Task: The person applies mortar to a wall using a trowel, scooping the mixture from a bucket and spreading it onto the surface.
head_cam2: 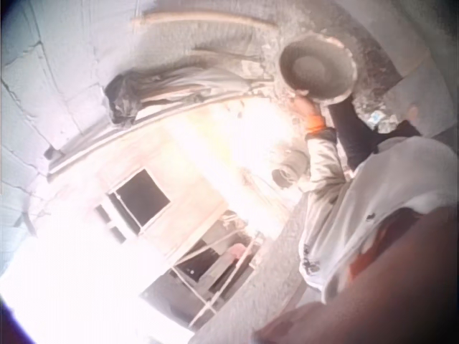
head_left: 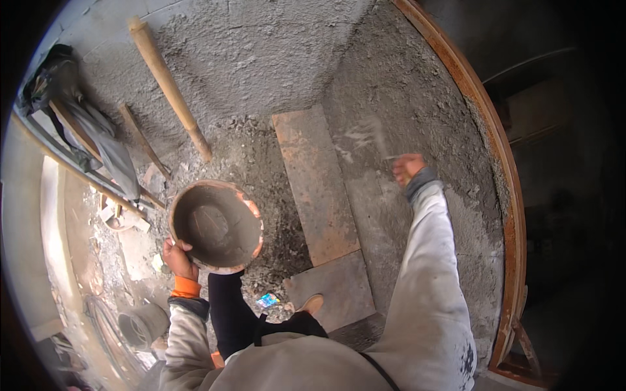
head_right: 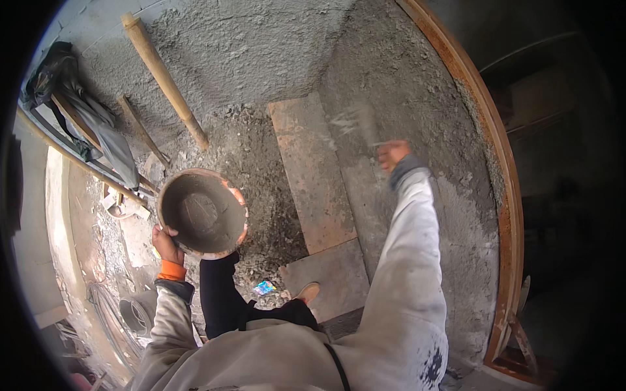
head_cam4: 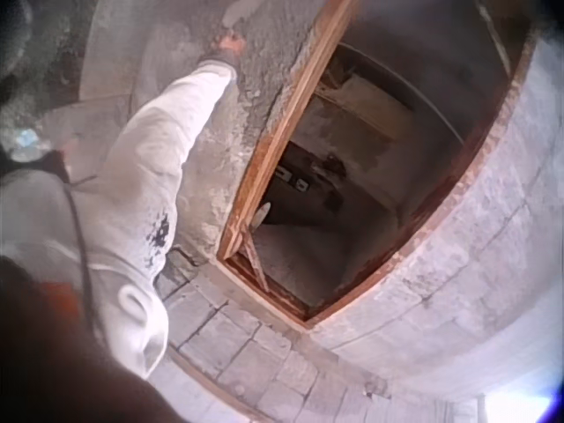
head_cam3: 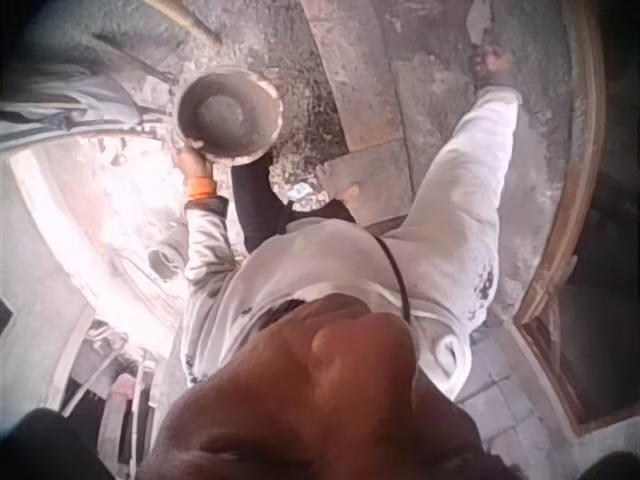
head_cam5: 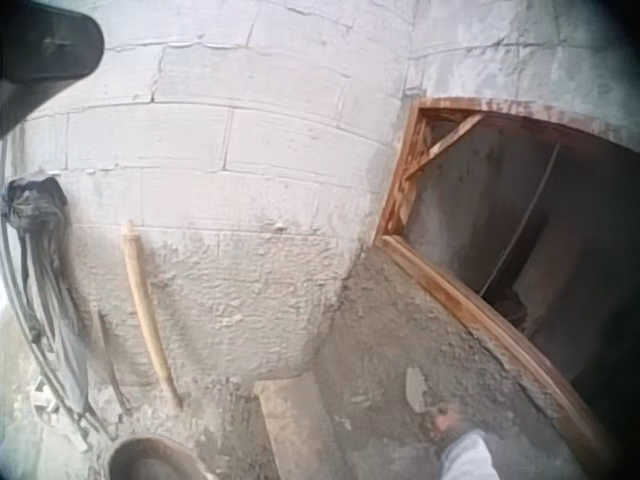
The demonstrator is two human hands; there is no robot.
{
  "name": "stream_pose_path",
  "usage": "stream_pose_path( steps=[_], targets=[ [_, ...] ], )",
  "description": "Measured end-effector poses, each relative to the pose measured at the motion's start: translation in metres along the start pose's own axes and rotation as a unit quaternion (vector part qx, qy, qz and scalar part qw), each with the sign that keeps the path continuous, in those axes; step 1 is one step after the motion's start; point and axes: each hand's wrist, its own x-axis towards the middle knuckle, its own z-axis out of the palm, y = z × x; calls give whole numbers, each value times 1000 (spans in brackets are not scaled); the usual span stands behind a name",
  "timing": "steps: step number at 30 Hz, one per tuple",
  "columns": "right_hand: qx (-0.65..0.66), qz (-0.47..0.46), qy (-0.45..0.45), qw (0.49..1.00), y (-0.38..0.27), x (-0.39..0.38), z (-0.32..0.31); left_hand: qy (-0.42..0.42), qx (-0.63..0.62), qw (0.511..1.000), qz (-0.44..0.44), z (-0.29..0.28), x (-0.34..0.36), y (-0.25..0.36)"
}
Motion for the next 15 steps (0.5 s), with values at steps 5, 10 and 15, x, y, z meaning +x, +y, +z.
stream_pose_path(
  steps=[5,10,15],
  targets=[
    [79,-174,314,930,-19,-140,-69,-26,7,999,-28,3,69,60],
    [334,27,157,929,-17,-250,46,-213,7,975,-66,140,110,94],
    [306,13,-24,952,-138,-268,159,-396,12,914,-83,279,78,123]
  ],
)
